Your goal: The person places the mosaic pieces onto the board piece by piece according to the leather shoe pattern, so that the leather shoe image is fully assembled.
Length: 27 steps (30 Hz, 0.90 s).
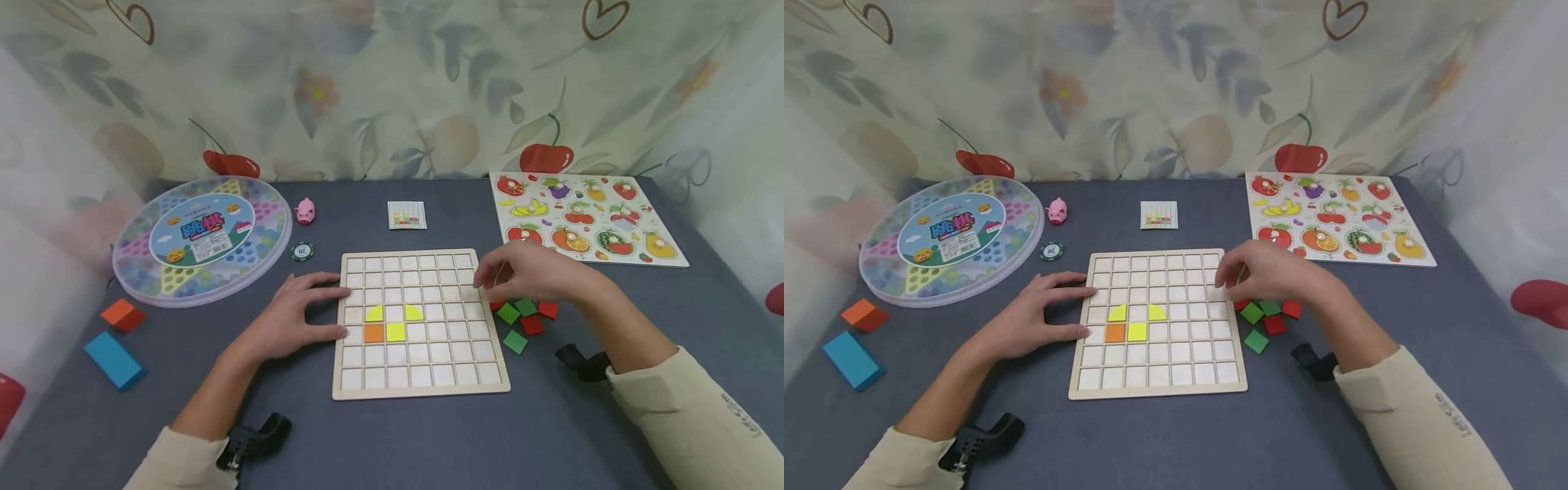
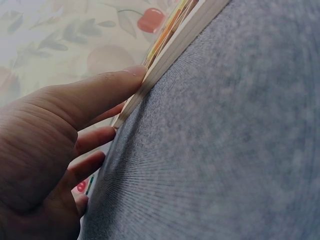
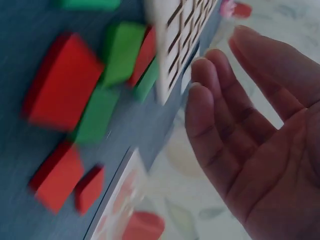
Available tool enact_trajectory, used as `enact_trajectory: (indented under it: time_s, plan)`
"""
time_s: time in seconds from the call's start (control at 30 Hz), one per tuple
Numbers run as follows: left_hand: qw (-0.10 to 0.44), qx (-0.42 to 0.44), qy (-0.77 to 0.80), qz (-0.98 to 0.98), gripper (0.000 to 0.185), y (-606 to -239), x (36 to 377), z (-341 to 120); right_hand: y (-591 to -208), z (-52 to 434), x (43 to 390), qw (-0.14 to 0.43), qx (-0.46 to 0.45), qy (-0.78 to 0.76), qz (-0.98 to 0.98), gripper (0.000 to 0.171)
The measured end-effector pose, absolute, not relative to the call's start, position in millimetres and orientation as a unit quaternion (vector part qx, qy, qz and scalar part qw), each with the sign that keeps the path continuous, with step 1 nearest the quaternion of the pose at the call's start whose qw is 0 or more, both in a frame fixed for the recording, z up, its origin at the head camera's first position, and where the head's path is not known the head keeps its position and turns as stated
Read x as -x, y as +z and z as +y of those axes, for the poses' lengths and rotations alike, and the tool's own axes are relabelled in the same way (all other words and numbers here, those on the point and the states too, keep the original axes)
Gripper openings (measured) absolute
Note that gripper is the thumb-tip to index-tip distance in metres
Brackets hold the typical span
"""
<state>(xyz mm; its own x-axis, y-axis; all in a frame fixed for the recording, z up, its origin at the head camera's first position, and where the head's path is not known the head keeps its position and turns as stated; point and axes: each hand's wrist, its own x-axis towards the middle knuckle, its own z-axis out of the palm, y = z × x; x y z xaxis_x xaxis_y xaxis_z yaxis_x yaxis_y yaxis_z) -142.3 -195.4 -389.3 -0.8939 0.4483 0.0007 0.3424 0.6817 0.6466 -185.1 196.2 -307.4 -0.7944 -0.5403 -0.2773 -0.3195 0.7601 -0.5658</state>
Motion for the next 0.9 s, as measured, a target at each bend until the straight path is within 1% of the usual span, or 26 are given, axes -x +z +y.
enact_trajectory:
  time_s: [0.17,0.27,0.57,0.77,0.9]
  plan:
    - [0.077,-0.217,0.334,0.914,0.063,-389,143,-195,-308,222,186,0.176,0.219,-0.244,0.928,0.012]
    - [0.080,-0.216,0.331,0.915,0.063,-389,143,-194,-311,231,188,0.161,0.215,-0.243,0.932,0.013]
    - [0.082,-0.211,0.331,0.916,0.063,-388,142,-195,-330,221,198,0.172,0.222,-0.244,0.928,0.024]
    - [0.086,-0.210,0.333,0.915,0.063,-388,142,-193,-337,211,201,0.169,0.211,-0.199,0.942,0.018]
    - [0.086,-0.209,0.332,0.916,0.063,-388,142,-193,-338,207,202,0.171,0.202,-0.202,0.943,0.013]
